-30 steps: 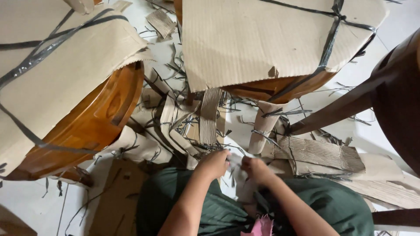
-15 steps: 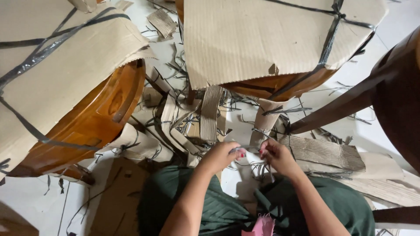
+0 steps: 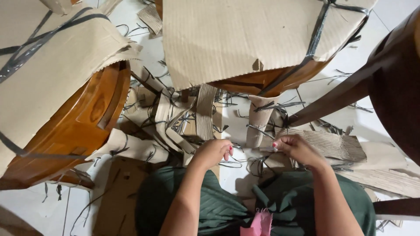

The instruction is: Wrapping a wooden chair leg with protective cardboard and securing it with plastic ties

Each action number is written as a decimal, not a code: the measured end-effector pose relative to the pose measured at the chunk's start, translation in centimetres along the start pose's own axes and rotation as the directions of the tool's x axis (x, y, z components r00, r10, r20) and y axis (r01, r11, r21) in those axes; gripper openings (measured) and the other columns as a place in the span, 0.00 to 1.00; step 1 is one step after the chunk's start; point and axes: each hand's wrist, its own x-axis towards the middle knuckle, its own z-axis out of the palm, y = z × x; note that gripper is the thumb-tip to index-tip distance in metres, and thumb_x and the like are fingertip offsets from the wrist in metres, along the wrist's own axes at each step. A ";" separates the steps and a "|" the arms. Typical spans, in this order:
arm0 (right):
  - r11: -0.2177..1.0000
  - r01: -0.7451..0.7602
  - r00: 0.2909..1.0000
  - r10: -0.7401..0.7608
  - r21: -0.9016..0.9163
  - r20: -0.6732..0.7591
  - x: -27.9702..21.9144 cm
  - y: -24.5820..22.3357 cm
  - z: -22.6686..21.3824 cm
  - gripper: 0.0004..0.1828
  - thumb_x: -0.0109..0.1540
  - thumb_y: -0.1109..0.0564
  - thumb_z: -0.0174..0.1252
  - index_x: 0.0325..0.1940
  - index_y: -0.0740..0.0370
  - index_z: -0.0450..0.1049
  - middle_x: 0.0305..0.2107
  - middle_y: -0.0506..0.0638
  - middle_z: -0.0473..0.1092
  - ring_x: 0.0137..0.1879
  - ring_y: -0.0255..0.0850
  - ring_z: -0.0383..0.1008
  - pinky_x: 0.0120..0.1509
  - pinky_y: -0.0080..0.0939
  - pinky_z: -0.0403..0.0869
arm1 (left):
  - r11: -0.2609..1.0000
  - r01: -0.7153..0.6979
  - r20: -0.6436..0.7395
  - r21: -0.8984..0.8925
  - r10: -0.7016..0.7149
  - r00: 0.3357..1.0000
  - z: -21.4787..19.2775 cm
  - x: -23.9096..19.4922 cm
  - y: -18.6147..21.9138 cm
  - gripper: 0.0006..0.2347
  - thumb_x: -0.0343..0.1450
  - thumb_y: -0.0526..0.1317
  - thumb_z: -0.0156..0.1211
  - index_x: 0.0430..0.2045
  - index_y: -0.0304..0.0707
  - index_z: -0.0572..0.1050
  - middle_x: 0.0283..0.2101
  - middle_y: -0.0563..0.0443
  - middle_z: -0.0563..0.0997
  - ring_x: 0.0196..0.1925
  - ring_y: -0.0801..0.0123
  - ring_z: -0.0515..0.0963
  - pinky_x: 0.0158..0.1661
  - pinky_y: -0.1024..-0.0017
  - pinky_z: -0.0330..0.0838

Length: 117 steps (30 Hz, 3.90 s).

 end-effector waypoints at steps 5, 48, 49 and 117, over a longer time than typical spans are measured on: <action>0.997 -0.012 0.990 0.023 -0.082 0.140 -2.4 -6.3 -1.1 0.13 0.62 0.55 0.65 0.25 0.64 0.84 0.12 0.46 0.64 0.23 0.38 0.60 0.30 0.38 0.60 | 0.994 0.087 0.029 0.071 -0.089 0.996 0.2 0.6 0.2 0.12 0.78 0.44 0.45 0.35 0.55 0.81 0.34 0.63 0.87 0.46 0.65 0.84 0.48 0.67 0.74; 0.945 0.087 0.675 -0.288 -0.314 -0.680 7.5 6.8 1.3 0.11 0.63 0.59 0.60 0.46 0.49 0.84 0.32 0.59 0.78 0.44 0.64 0.77 0.51 0.60 0.73 | 0.981 -0.064 -0.377 -0.185 -0.011 0.926 5.3 6.1 -0.2 0.31 0.73 0.36 0.57 0.71 0.30 0.51 0.68 0.21 0.60 0.72 0.31 0.60 0.67 0.41 0.58; 0.947 0.085 0.679 -0.283 -0.311 -0.677 8.2 7.3 2.2 0.11 0.63 0.59 0.60 0.46 0.49 0.84 0.32 0.59 0.78 0.44 0.64 0.77 0.51 0.60 0.73 | 0.981 -0.057 -0.375 -0.186 -0.017 0.927 5.7 6.5 -0.6 0.31 0.73 0.36 0.57 0.71 0.30 0.51 0.68 0.21 0.60 0.72 0.31 0.60 0.67 0.41 0.58; 0.881 0.179 0.816 -0.381 -0.437 -0.435 4.0 5.6 9.9 0.10 0.57 0.59 0.65 0.36 0.41 0.83 0.26 0.52 0.76 0.38 0.56 0.80 0.44 0.55 0.78 | 0.886 -0.303 -0.537 0.350 0.455 0.711 16.9 16.3 -9.9 0.07 0.72 0.44 0.62 0.41 0.54 0.75 0.35 0.60 0.81 0.42 0.66 0.83 0.57 0.63 0.66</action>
